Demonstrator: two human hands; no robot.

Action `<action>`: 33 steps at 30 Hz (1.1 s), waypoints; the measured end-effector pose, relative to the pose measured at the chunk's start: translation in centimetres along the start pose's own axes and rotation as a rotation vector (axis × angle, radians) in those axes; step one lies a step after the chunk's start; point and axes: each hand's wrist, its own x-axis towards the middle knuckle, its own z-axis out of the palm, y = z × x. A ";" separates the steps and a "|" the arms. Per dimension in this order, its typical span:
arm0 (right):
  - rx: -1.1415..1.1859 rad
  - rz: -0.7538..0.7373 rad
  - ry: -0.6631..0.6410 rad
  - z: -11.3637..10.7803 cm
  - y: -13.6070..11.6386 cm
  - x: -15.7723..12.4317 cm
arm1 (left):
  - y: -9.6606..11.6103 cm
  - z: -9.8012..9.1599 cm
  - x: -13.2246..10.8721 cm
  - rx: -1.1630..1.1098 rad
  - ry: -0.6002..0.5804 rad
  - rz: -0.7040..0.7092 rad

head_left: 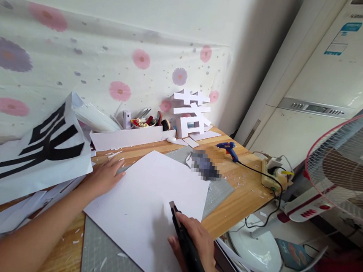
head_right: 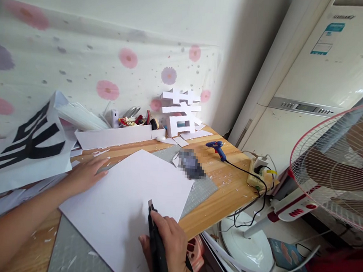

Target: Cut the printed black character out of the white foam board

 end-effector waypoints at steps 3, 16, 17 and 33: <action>0.017 0.073 -0.082 0.1 -0.8 0.6 | 0.4 0.0 -3.2 -0.021 -0.041 0.001; 0.617 0.413 -0.447 -0.7 -4.2 4.1 | 0.7 -0.1 -0.8 -0.127 0.103 0.076; 0.697 0.408 -0.484 -0.5 -3.9 4.3 | 0.5 -0.2 -0.2 -0.126 0.117 0.074; 0.593 0.418 -0.094 9.9 11.2 16.8 | 10.3 -0.4 -14.2 -0.116 0.103 0.512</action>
